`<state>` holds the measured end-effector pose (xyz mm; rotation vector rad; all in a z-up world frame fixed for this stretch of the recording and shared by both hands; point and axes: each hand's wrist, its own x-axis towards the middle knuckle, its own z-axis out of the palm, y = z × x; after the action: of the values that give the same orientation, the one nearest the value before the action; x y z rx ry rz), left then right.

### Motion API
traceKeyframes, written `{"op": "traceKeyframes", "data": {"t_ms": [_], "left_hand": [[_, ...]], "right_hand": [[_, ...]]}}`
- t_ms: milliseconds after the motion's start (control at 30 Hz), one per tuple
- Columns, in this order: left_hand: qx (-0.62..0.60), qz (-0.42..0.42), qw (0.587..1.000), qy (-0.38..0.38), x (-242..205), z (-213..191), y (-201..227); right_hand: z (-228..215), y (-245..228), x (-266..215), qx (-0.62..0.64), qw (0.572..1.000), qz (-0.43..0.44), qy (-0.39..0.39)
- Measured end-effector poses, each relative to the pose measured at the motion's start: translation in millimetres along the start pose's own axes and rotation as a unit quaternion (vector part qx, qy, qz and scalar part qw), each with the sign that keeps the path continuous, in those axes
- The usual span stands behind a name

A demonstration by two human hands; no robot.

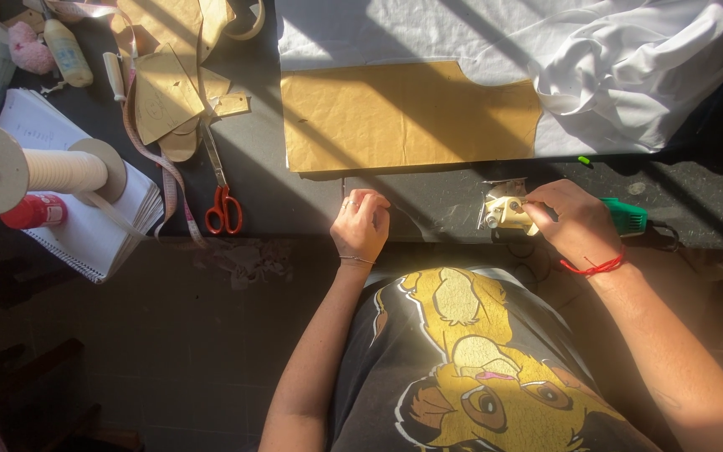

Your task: The person opens a red container and uses a cotton swab to transfer liquid into a green handheld torch. After refueling, the person picks up a piece of fabric from the floor and places it on the table before continuing to handle the torch.

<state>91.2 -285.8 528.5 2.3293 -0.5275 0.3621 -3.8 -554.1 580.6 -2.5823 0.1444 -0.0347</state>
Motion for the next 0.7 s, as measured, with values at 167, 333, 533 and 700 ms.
{"op": "traceKeyframes", "data": {"t_ms": [167,333,533,700], "left_hand": [[-0.001,0.005,1.000,0.000,2,-2,1],[0.004,-0.001,1.000,-0.005,1,-1,-1],[0.002,0.002,1.000,-0.001,2,-1,1],[0.000,0.003,1.000,0.001,2,-2,1]], "right_hand": [[-1,8,4,-0.021,0.998,0.037,-0.044],[-3,8,7,0.036,0.989,0.095,-0.108],[0,8,5,0.018,0.998,0.041,-0.054],[-10,1,9,0.047,0.996,0.051,-0.052]]}}
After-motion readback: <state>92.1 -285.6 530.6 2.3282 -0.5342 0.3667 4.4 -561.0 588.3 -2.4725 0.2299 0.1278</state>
